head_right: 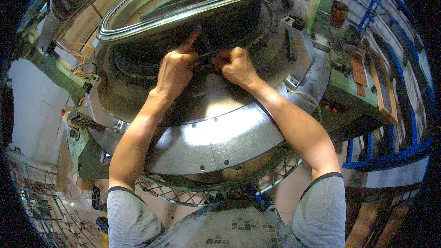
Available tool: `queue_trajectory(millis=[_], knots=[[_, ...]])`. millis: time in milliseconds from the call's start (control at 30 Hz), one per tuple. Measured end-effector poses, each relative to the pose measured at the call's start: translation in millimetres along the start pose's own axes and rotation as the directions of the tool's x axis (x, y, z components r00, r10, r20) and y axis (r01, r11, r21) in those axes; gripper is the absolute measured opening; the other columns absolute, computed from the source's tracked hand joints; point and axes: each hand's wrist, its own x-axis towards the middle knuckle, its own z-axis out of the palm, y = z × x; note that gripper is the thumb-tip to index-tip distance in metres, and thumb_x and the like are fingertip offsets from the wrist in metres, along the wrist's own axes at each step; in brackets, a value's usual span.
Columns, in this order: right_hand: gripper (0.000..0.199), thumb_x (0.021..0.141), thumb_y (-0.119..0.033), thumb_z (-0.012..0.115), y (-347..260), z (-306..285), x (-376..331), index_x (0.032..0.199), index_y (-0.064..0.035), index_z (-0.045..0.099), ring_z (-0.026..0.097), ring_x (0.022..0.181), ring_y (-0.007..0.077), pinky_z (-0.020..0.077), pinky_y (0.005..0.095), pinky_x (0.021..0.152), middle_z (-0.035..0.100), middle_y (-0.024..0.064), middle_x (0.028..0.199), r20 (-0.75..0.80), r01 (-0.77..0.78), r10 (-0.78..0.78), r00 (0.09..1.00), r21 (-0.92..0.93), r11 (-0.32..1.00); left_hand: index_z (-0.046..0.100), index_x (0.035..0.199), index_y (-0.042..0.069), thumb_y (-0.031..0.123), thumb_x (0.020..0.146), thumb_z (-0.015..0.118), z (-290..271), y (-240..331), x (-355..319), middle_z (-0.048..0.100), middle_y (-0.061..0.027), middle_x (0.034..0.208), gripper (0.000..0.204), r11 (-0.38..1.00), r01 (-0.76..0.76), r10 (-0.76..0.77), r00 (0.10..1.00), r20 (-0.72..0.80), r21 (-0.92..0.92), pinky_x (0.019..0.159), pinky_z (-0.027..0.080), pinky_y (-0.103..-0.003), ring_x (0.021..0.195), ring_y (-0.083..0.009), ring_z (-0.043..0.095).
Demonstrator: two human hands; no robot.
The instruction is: The person repeatedly picks up small metal strips from a tray, peels off backing, and adheres them to the rim of a large circular metal component. The person uses both hands to position and press each strip into place around the circumference.
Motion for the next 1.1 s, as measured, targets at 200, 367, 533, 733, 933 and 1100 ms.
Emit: queue_trajectory(millis=[200, 367, 533, 733, 933, 1100], knots=[[0.017, 0.091, -0.015, 0.071, -3.2, -0.3, 0.6, 0.086, 0.0006, 0.076, 0.055, 0.053, 0.0093, 0.0442, 0.0291, 0.051, 0.065, 0.0046, 0.060, -0.001, -0.008, 0.008, 1.000, -0.019, 1.000, 0.075, 0.080, 0.004, -0.010, 0.070, 0.059, 0.8, -0.3, 0.2, 0.054, -0.0141, 0.145, 0.023, 1.000, -0.020, 0.021, 1.000, -0.023, 0.004, 0.080, 0.061, -0.040, 0.094, -0.0358, 0.072], [0.017, 0.091, -0.016, 0.071, -4.0, 0.4, -1.2, 0.086, 0.0006, 0.076, 0.055, 0.053, 0.0091, 0.0437, 0.0284, 0.051, 0.065, 0.0044, 0.059, -0.025, -0.012, 0.012, 1.000, -0.026, 1.000, 0.075, 0.080, 0.004, -0.009, 0.070, 0.059, 0.7, -3.1, 1.3, 0.054, -0.0152, 0.145, 0.023, 1.000, -0.018, 0.018, 1.000, 0.018, 0.011, 0.081, 0.061, -0.041, 0.092, -0.0364, 0.072], [0.015, 0.091, -0.015, 0.072, -1.6, 2.5, -0.8, 0.090, -0.0006, 0.077, 0.055, 0.054, 0.0083, 0.0443, 0.0282, 0.051, 0.066, 0.0046, 0.061, -0.035, 0.027, -0.027, 0.999, -0.008, 1.000, 0.075, 0.080, 0.003, -0.009, 0.070, 0.062, -1.4, -6.0, 1.7, 0.053, -0.0126, 0.146, 0.019, 0.999, -0.034, 0.034, 0.999, 0.024, -0.001, 0.080, 0.060, -0.041, 0.091, -0.0361, 0.072], [0.015, 0.091, -0.015, 0.071, -1.6, 1.0, -1.0, 0.093, -0.0008, 0.077, 0.056, 0.056, 0.0085, 0.0457, 0.0287, 0.053, 0.068, 0.0053, 0.064, -0.012, 0.005, -0.005, 1.000, -0.021, 1.000, 0.073, 0.079, 0.000, -0.007, 0.070, 0.067, -2.0, -7.4, 2.1, 0.053, -0.0112, 0.146, 0.013, 0.998, -0.015, 0.017, 0.999, 0.035, -0.062, 0.082, 0.059, -0.040, 0.095, -0.0366, 0.071], [0.017, 0.091, -0.015, 0.071, -4.0, -0.4, -0.2, 0.094, 0.0006, 0.077, 0.062, 0.060, 0.0103, 0.0503, 0.0294, 0.058, 0.072, 0.0101, 0.070, -0.008, 0.029, -0.029, 1.000, -0.056, 0.998, 0.072, 0.084, -0.002, -0.008, 0.070, 0.069, -5.5, -9.8, 3.2, 0.051, -0.0170, 0.145, 0.015, 0.997, -0.012, 0.019, 0.996, 0.090, -0.074, 0.085, 0.058, -0.039, 0.104, -0.0390, 0.068], [0.017, 0.091, -0.015, 0.071, -4.5, -0.4, -0.3, 0.093, 0.0013, 0.077, 0.065, 0.063, 0.0113, 0.0523, 0.0298, 0.060, 0.074, 0.0123, 0.073, 0.002, 0.019, -0.019, 1.000, -0.051, 0.999, 0.071, 0.084, -0.003, -0.010, 0.069, 0.068, -7.7, -13.2, 4.0, 0.050, -0.0170, 0.147, 0.017, 0.991, -0.044, 0.055, 0.995, 0.084, -0.126, 0.085, 0.058, -0.039, 0.107, -0.0389, 0.067]])
